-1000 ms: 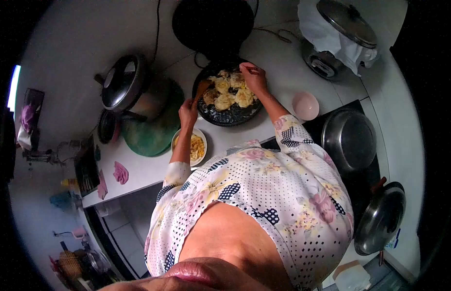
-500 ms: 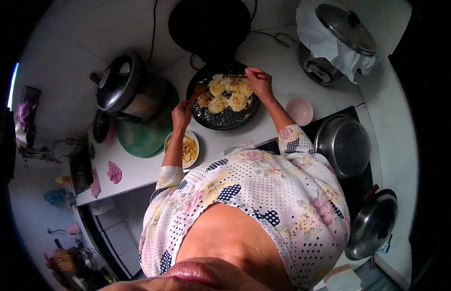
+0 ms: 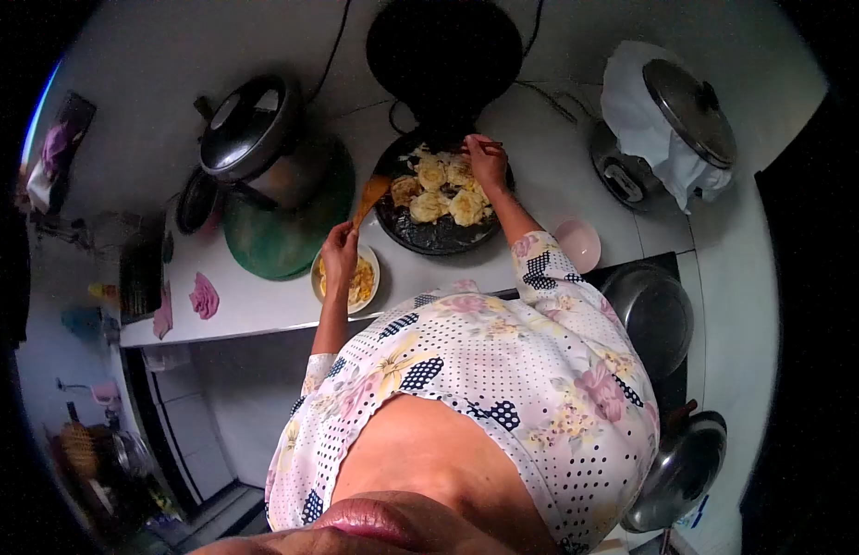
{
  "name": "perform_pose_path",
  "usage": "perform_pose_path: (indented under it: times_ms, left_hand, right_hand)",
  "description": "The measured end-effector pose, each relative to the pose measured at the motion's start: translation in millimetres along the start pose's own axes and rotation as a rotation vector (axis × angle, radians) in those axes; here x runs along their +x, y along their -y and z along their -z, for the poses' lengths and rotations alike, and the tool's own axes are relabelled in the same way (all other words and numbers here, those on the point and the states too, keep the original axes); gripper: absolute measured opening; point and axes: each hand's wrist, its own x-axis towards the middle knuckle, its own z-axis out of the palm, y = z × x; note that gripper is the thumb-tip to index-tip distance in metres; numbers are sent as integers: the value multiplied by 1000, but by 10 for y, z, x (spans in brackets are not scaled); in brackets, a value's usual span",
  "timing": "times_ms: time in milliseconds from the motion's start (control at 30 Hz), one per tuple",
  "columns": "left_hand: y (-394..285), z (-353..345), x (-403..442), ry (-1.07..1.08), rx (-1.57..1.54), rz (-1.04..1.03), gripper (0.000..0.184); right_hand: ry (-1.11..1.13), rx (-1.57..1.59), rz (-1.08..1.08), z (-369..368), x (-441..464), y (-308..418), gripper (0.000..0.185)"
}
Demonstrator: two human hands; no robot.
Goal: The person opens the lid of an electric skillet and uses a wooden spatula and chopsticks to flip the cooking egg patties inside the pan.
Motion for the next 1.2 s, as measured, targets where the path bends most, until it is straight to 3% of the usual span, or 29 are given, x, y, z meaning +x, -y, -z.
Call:
perform_pose_path:
  times_ms: [133, 233, 533, 833, 933, 1033, 1200]
  left_hand:
    - [-30, 63, -129, 15, 55, 61, 29]
    - [163, 16, -207, -58, -10, 8, 28]
    - [34, 5, -398, -58, -27, 74, 27]
    - [104, -31, -428, -81, -48, 67, 27]
    - [186, -62, -484, -82, -34, 79, 27]
    - [184, -70, -502, -82, -50, 87, 27]
    - [265, -89, -509, -85, -115, 85, 27]
  right_hand:
    - [78, 116, -50, -57, 65, -8, 23]
    - [-44, 73, -75, -14, 115, -1, 22]
    - [-27, 67, -187, -57, 94, 6, 23]
    - [228, -201, 184, -159, -55, 47, 19]
    - [337, -385, 190, -191, -284, 378, 19]
    - [335, -291, 83, -147, -330, 272, 21]
    - [192, -268, 58, -103, -349, 416, 24]
